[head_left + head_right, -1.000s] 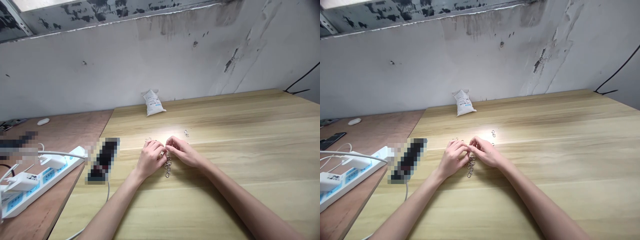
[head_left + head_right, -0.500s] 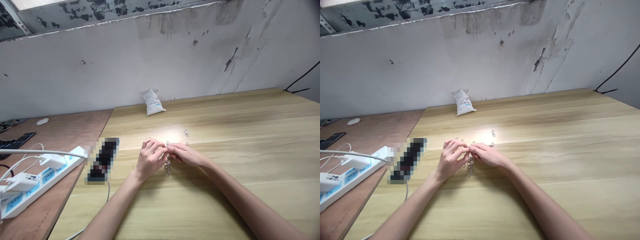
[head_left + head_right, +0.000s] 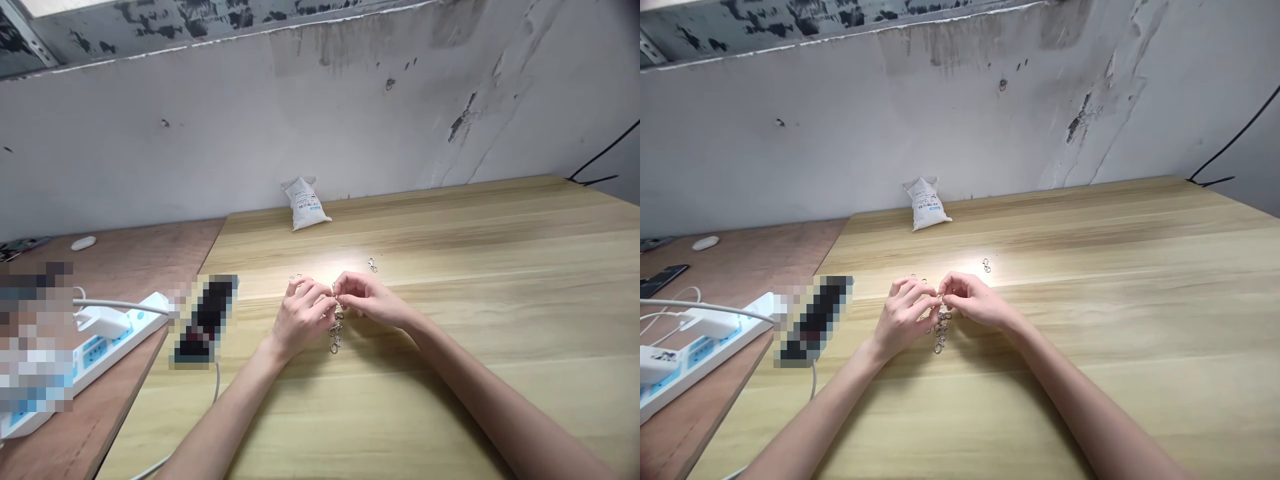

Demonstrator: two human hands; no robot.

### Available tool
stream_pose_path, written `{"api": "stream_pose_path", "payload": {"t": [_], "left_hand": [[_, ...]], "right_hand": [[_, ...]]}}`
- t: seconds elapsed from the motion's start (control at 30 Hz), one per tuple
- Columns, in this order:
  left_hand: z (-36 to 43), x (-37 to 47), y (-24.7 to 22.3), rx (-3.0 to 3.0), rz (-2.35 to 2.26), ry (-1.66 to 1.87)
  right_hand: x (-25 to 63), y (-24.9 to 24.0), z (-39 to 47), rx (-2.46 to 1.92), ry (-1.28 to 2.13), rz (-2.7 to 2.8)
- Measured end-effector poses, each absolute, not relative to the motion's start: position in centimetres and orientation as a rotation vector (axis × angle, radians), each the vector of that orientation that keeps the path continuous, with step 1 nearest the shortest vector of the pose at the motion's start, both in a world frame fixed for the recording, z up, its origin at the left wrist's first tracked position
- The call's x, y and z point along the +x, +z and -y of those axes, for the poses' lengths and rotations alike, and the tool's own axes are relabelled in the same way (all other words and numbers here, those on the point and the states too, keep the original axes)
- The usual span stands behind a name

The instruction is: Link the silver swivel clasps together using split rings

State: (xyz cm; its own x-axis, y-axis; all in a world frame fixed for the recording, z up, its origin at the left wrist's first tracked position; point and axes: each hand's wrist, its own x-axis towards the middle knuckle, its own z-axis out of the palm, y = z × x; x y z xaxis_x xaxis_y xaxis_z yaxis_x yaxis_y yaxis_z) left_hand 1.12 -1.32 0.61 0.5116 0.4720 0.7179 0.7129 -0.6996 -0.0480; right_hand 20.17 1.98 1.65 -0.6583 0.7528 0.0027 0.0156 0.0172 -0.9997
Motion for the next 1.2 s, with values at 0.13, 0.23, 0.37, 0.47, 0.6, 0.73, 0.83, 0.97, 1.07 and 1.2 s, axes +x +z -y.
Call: {"api": "stream_pose_path", "payload": {"t": [0.13,0.23,0.37,0.47,0.6,0.73,0.83,0.97,1.07,1.2], "left_hand": [[1.1,0.8,0.2,-2.436,1.051,-0.969],[1.0,0.7,0.0,-2.441,1.098,-0.958],[1.0,0.7,0.0,-2.441,1.136,-0.941],[0.9,0.6,0.1,-2.437,1.151,-0.903],[0.9,0.6,0.2,-2.425,1.174,-0.867],[1.0,0.7,0.2,-2.409,1.163,-0.878],[1.0,0.8,0.2,-2.397,1.151,-0.888],[1.0,0.8,0.2,-2.398,1.142,-0.892],[1.0,0.8,0.2,-2.402,1.15,-0.885],[1.1,0.9,0.2,-2.415,1.16,-0.866]], "right_hand": [[20.1,1.4,-2.0,-0.735,1.689,1.764],[20.0,1.0,-2.1,-0.659,1.662,1.768],[19.9,0.5,-2.2,-0.702,1.502,1.88],[19.7,0.2,-1.9,-0.793,1.229,2.024],[19.4,0.0,-1.4,-0.862,1.018,2.11],[19.3,0.3,-1.3,-0.887,1.152,2.001],[19.4,0.6,-1.6,-0.891,1.392,1.798],[19.5,0.4,-1.9,-0.847,1.547,1.762],[19.4,0.1,-1.8,-0.79,1.517,1.826],[19.5,0.1,-1.9,-0.798,1.386,1.906]]}}
